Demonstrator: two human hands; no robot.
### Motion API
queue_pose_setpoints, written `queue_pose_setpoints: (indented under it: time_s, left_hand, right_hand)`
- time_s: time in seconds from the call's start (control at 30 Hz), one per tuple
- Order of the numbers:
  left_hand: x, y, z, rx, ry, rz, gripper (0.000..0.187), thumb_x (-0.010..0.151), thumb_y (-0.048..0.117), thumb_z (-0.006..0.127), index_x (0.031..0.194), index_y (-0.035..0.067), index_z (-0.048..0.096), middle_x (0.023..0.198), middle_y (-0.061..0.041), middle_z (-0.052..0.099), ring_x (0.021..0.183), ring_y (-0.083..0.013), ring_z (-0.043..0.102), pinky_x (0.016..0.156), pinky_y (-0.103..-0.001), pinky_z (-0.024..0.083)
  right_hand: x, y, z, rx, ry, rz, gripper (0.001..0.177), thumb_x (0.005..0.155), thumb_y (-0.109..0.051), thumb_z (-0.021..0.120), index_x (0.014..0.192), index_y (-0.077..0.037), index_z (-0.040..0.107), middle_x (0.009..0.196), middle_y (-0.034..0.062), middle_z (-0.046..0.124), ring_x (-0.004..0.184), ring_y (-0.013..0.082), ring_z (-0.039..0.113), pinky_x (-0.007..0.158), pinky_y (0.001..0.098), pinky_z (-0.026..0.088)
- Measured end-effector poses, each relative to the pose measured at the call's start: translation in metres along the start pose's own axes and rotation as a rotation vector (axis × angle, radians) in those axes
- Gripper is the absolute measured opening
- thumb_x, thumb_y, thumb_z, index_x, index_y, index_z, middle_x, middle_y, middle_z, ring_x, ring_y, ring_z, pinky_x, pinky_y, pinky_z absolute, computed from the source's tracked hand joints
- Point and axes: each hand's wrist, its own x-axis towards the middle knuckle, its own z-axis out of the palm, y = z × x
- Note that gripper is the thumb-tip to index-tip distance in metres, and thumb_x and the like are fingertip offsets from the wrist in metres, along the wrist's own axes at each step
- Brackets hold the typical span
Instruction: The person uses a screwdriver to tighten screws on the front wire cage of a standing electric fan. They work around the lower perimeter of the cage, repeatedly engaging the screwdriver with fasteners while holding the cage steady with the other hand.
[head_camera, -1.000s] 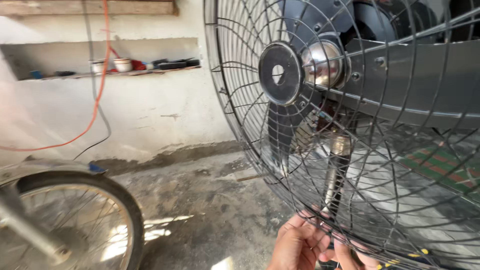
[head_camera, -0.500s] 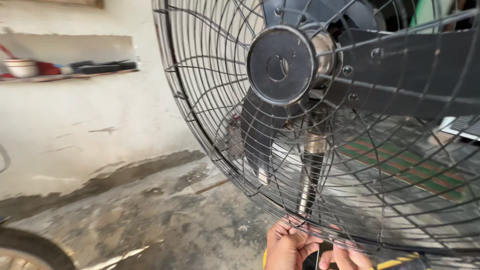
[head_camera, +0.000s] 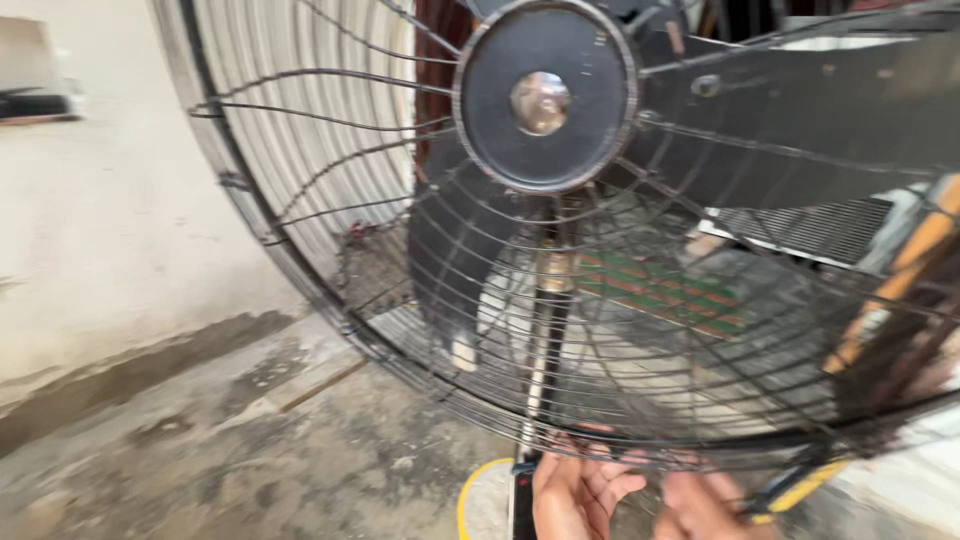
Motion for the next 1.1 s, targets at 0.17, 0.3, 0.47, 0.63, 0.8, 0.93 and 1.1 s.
queue_pose_setpoints:
  time_s: [0.17, 0.3, 0.47, 0.63, 0.8, 0.93, 1.1]
  left_hand:
    - [-0.012, -0.005, 0.018, -0.1, -0.035, 0.028, 0.047, 0.101, 0.033, 0.039, 0.106, -0.007, 0.064, 0.077, -0.026, 0.074, 0.067, -0.0326, 0.077, 0.062, -0.043, 0.066]
    - [-0.019, -0.001, 0.025, -0.055, 0.032, 0.009, 0.043, 0.101, 0.026, 0.037, 0.109, -0.007, 0.063, 0.08, -0.024, 0.074, 0.07, -0.0319, 0.076, 0.064, -0.041, 0.065]
    - [-0.03, 0.005, 0.031, -0.045, 0.026, 0.022, 0.042, 0.102, 0.024, 0.037, 0.111, -0.007, 0.064, 0.078, -0.022, 0.071, 0.07, -0.0307, 0.075, 0.066, -0.039, 0.065]
    - [-0.038, 0.005, 0.035, -0.061, 0.026, 0.022, 0.04, 0.102, 0.025, 0.038, 0.109, -0.006, 0.062, 0.082, -0.018, 0.072, 0.071, -0.0299, 0.073, 0.066, -0.04, 0.062]
    - [-0.038, 0.003, 0.036, -0.061, 0.007, 0.065, 0.038, 0.102, 0.023, 0.038, 0.11, -0.006, 0.062, 0.084, -0.019, 0.071, 0.074, -0.0288, 0.073, 0.069, -0.04, 0.062]
    - [-0.036, 0.003, 0.036, -0.086, 0.041, 0.044, 0.033, 0.101, 0.021, 0.039, 0.106, -0.004, 0.059, 0.08, -0.014, 0.064, 0.074, -0.0306, 0.074, 0.069, -0.042, 0.063]
    - [-0.038, 0.0, 0.022, -0.039, 0.002, 0.092, 0.031, 0.101, 0.024, 0.044, 0.103, -0.001, 0.064, 0.083, -0.011, 0.069, 0.074, -0.0246, 0.071, 0.068, -0.036, 0.059]
  right_hand:
    - [-0.011, -0.096, -0.103, 0.478, 0.632, 0.12, 0.03, 0.099, -0.006, 0.032, 0.126, -0.003, 0.045, 0.086, 0.0067, 0.06, 0.06, 0.0124, 0.05, 0.053, 0.0265, 0.044]
    - [-0.045, -0.13, -0.101, 0.488, 0.667, -0.185, 0.023, 0.101, -0.004, 0.037, 0.122, -0.008, 0.046, 0.083, 0.0047, 0.054, 0.056, 0.0115, 0.043, 0.048, 0.0274, 0.036]
    - [-0.1, -0.158, -0.043, 0.338, 0.508, -0.341, 0.019, 0.102, -0.003, 0.043, 0.116, -0.014, 0.047, 0.079, 0.0022, 0.048, 0.052, 0.0103, 0.033, 0.041, 0.0284, 0.025]
    - [-0.131, -0.18, -0.004, 0.342, 0.3, -0.351, 0.008, 0.107, -0.006, 0.048, 0.111, -0.013, 0.046, 0.076, -0.0002, 0.044, 0.048, 0.008, 0.029, 0.037, 0.0272, 0.021]
    - [-0.13, -0.143, 0.035, 0.311, 0.334, -0.387, 0.028, 0.099, 0.002, 0.048, 0.122, -0.014, 0.047, 0.076, 0.0091, 0.051, 0.042, 0.0133, 0.033, 0.035, 0.0304, 0.023]
    - [-0.134, -0.116, 0.036, 0.358, 0.366, -0.405, 0.035, 0.103, -0.003, 0.052, 0.137, -0.009, 0.059, 0.075, 0.0078, 0.051, 0.042, 0.0102, 0.036, 0.033, 0.029, 0.025]
    - [-0.131, -0.095, 0.058, 0.304, 0.258, -0.146, 0.024, 0.099, -0.002, 0.061, 0.122, -0.001, 0.067, 0.077, 0.0098, 0.055, 0.038, 0.0131, 0.036, 0.028, 0.0309, 0.021]
